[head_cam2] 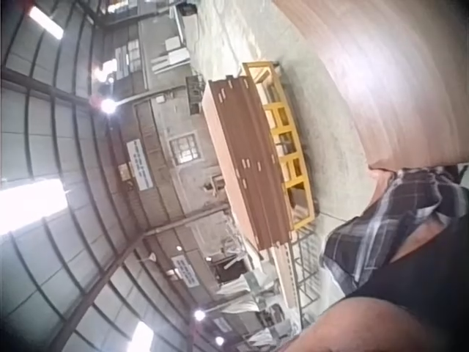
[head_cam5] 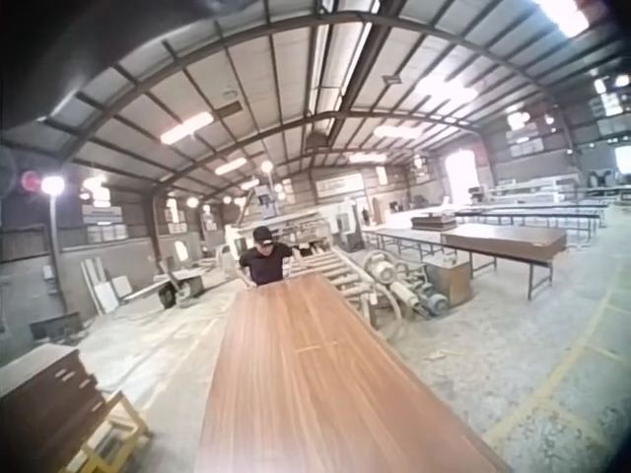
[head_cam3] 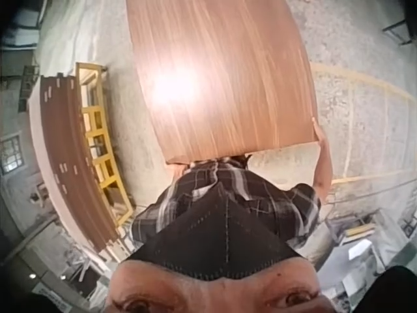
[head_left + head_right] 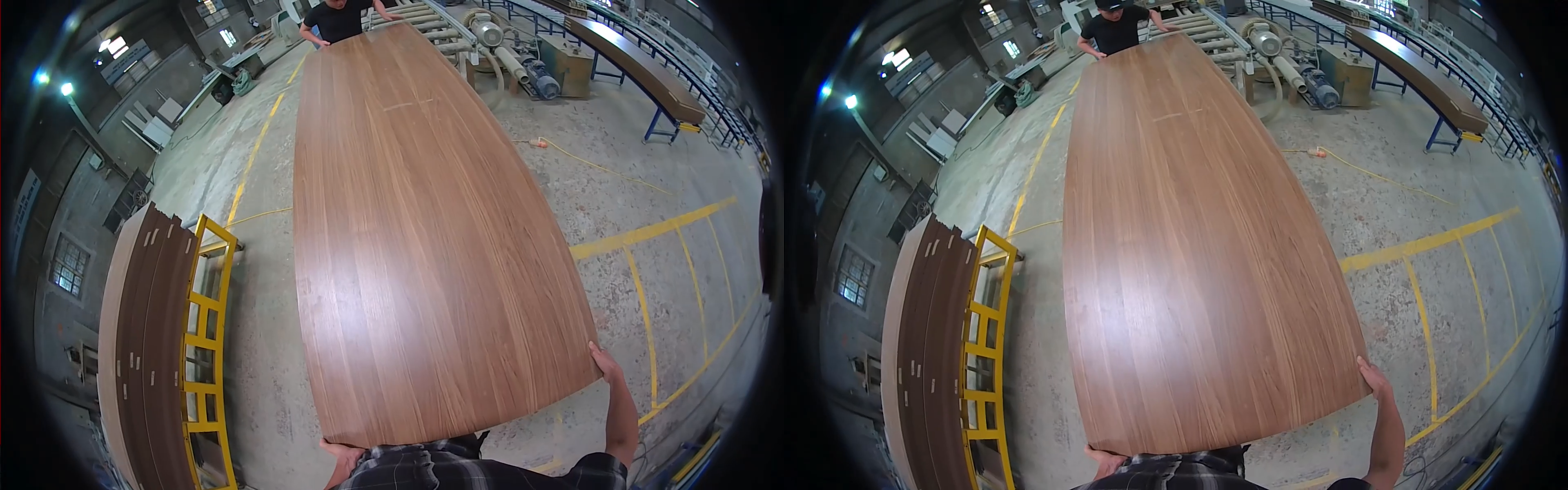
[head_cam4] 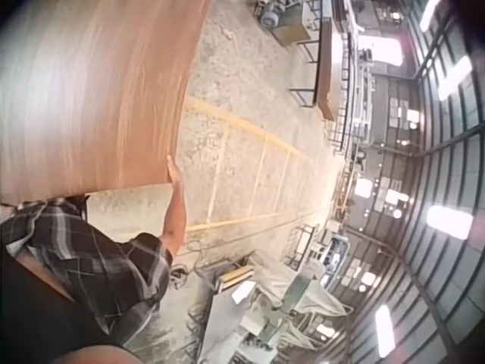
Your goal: Assisting a coworker in lifting, carrying, and stacking large wooden panels in a manufacturing facility.
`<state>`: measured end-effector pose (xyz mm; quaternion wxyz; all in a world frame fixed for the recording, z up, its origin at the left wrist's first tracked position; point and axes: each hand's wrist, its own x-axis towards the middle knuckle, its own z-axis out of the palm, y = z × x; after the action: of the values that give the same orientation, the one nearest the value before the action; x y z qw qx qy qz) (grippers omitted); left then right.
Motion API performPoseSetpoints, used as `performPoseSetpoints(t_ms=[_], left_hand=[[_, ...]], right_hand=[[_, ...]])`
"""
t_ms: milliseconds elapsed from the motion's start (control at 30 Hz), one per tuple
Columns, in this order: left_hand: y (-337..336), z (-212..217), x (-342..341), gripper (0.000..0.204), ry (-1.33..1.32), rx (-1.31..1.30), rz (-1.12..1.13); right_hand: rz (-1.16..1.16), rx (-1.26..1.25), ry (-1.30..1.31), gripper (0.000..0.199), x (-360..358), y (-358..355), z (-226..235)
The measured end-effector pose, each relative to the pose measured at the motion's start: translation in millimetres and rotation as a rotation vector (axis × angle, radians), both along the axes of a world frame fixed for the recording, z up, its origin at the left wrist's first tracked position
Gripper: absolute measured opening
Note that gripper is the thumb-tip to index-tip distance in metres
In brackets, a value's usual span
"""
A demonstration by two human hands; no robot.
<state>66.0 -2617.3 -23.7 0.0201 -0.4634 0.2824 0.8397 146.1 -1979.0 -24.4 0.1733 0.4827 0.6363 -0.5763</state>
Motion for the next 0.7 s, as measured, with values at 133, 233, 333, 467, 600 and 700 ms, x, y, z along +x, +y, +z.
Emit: performPoseSetpoints(t_ms=[133,233,333,467,600,700], left_hand=[[-26,-15,-9,0.076,-0.008,0.022,-0.031],[-53,-28,-23,0.068,-0.006,0.026,-0.106],[-80,-33,-43,0.072,0.053,0.005,-0.092],[-113,-23,-75,0.070,0.019,0.019,-0.067],[-147,-7,-109,0.070,-0.001,0.013,-0.081],[-172,-5,-137,0.066,-0.055,0.009,-0.080]], right_hand=[[-0.025,0.037,-0.009,0.080,-4,-12,-14],[-0.040,0.047,-0.016,0.080,-7,-29,-25],[-0.057,0.038,-0.009,0.079,-14,-55,-33],[-0.081,0.036,0.016,0.074,-25,-107,-31],[-0.070,-0.011,0.054,0.072,-47,-164,-20],[-0.092,0.018,0.019,0.073,-66,-195,-21]])
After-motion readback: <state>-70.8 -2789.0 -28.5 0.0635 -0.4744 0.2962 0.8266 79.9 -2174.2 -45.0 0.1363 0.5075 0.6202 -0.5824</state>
